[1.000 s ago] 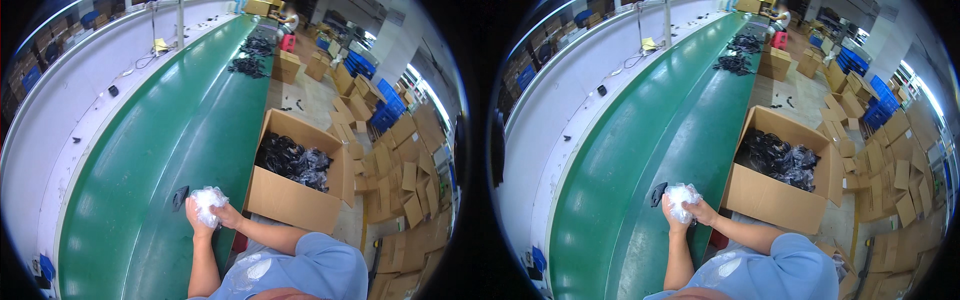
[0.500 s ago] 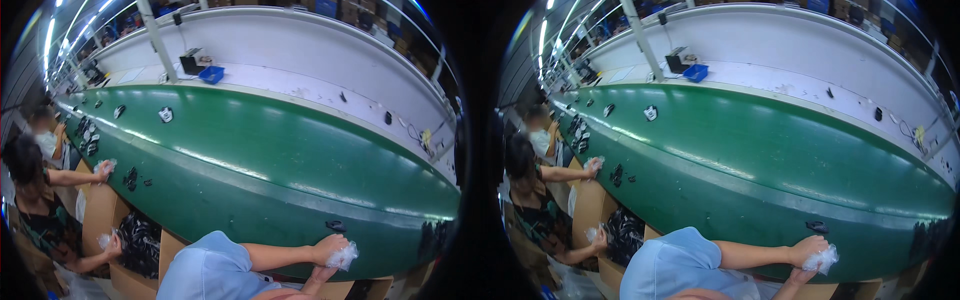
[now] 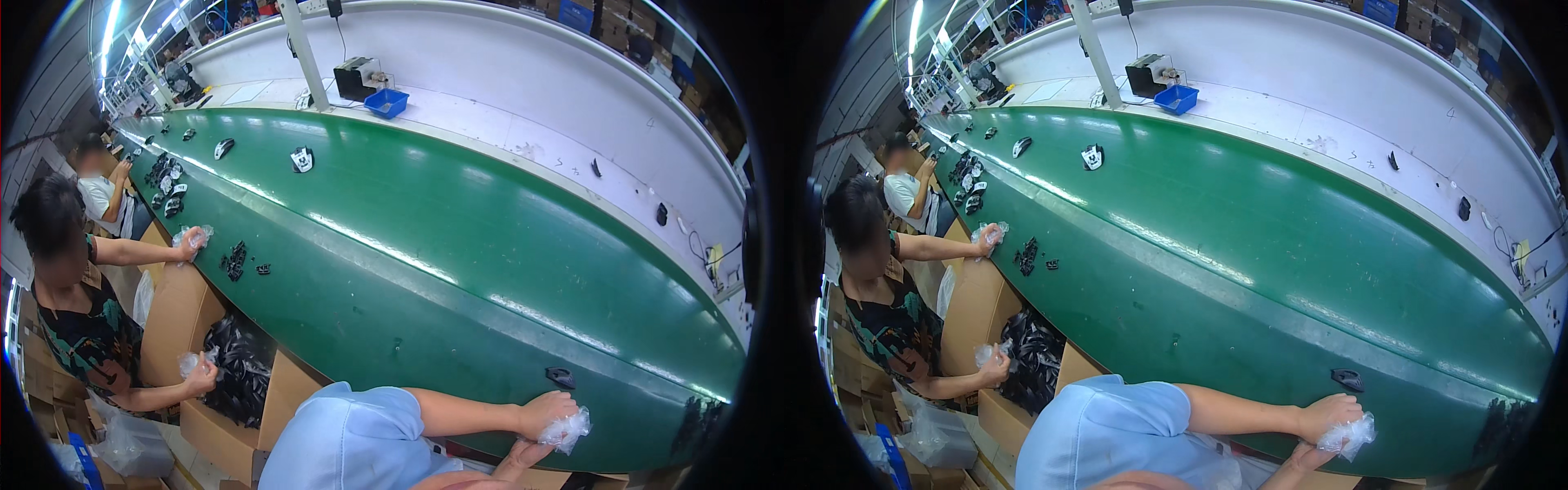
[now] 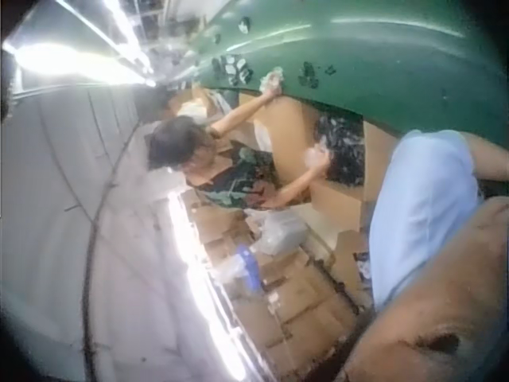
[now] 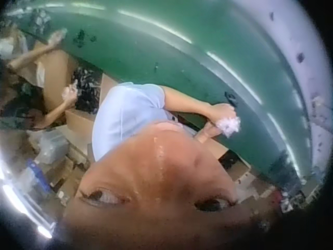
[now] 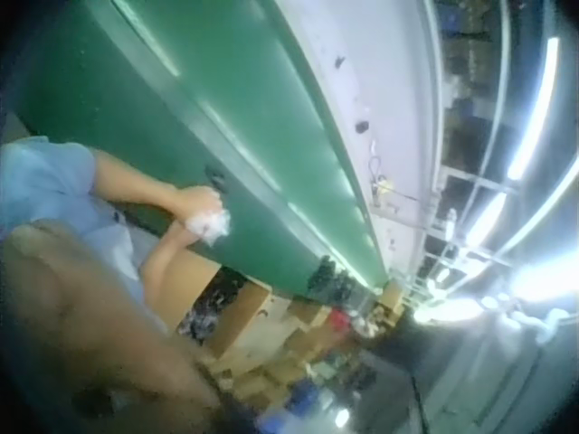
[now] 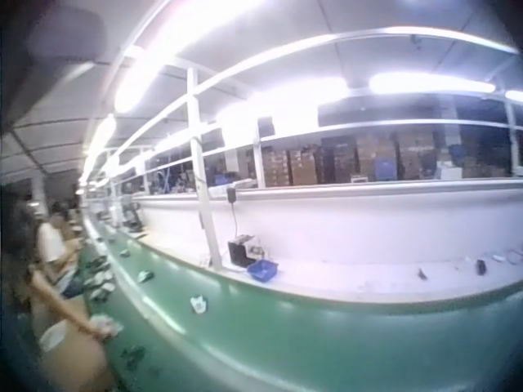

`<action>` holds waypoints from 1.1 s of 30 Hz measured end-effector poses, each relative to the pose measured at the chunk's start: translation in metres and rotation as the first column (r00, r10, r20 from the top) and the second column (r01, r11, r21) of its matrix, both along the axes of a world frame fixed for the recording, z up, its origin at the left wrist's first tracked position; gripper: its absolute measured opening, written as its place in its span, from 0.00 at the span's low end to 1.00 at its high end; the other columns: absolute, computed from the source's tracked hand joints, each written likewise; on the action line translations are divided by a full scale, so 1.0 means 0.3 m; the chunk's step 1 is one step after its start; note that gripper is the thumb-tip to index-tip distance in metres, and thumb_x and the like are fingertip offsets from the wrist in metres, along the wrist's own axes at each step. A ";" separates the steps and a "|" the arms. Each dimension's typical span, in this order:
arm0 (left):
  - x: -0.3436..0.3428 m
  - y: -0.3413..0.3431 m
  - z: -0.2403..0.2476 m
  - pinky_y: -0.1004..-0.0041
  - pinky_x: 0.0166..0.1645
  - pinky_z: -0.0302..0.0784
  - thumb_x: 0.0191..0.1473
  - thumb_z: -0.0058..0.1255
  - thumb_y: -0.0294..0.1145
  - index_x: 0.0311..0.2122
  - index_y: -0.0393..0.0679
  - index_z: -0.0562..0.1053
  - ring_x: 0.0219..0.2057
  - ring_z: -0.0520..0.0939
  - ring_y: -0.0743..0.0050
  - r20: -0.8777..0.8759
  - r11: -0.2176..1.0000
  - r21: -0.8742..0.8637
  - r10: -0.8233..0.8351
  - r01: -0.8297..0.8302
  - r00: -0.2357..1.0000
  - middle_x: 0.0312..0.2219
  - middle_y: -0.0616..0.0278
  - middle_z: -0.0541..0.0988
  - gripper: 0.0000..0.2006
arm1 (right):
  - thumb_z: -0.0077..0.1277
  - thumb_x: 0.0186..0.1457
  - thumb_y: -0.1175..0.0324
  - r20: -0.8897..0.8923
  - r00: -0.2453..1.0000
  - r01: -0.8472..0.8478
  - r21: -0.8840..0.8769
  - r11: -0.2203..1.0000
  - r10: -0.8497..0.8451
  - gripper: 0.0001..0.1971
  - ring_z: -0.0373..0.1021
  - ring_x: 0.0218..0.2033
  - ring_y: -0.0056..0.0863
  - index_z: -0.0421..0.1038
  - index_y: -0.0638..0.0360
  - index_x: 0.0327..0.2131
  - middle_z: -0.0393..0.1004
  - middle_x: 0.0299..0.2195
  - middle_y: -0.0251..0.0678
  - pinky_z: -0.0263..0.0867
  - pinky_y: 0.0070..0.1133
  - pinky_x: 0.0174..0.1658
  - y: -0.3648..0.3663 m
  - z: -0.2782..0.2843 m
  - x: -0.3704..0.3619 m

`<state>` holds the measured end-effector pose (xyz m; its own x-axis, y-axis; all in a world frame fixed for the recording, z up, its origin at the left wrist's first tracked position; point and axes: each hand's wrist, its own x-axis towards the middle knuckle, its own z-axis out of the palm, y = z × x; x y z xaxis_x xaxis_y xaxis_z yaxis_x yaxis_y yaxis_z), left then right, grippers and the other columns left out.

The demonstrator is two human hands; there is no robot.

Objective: Packing and sorting small plastic components from a large box into smaller containers or onto an assembly line.

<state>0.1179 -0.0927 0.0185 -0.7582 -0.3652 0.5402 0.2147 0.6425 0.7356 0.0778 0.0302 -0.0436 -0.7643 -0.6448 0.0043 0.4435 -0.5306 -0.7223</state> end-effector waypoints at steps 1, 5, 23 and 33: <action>0.002 -0.004 0.002 0.64 0.39 0.65 0.39 0.56 0.40 0.30 0.45 0.69 0.33 0.69 0.59 0.001 1.000 0.002 0.000 0.000 1.000 0.27 0.60 0.70 0.14 | 0.36 0.66 0.52 -0.002 1.000 0.000 0.001 1.000 0.000 0.24 0.61 0.57 0.31 0.57 0.55 0.59 0.63 0.56 0.35 0.57 0.29 0.59 -0.003 0.000 0.000; -0.005 -0.010 0.003 0.65 0.39 0.65 0.39 0.57 0.40 0.30 0.45 0.69 0.33 0.70 0.59 -0.014 1.000 0.006 0.009 -0.009 1.000 0.27 0.60 0.70 0.14 | 0.36 0.66 0.52 -0.018 1.000 0.000 -0.001 1.000 0.000 0.24 0.60 0.57 0.31 0.57 0.55 0.59 0.62 0.56 0.35 0.57 0.29 0.60 -0.016 0.002 -0.006; -0.008 -0.018 0.000 0.58 0.32 0.65 0.35 0.55 0.41 0.24 0.48 0.69 0.27 0.71 0.52 -0.097 0.998 0.006 0.057 -0.057 0.994 0.23 0.55 0.71 0.12 | 0.42 0.61 0.57 0.214 0.955 -0.132 -0.308 0.942 0.204 0.28 0.57 0.61 0.39 0.52 0.56 0.62 0.58 0.61 0.40 0.50 0.39 0.64 0.038 -0.051 -0.006; -0.031 -0.039 -0.009 0.58 0.34 0.67 0.42 0.54 0.34 0.30 0.44 0.74 0.30 0.72 0.51 -0.067 0.992 -0.057 -0.119 0.116 0.991 0.27 0.55 0.73 0.08 | 0.49 0.59 0.70 0.070 0.978 0.191 0.096 0.977 -0.198 0.26 0.65 0.50 0.20 0.55 0.62 0.60 0.68 0.49 0.31 0.62 0.22 0.55 -0.067 0.078 0.074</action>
<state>0.1087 -0.1045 0.0157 -0.7539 -0.2455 0.6094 0.3407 0.6470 0.6821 0.1001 0.0102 -0.0203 -0.8707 -0.4790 -0.1114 0.3957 -0.5480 -0.7370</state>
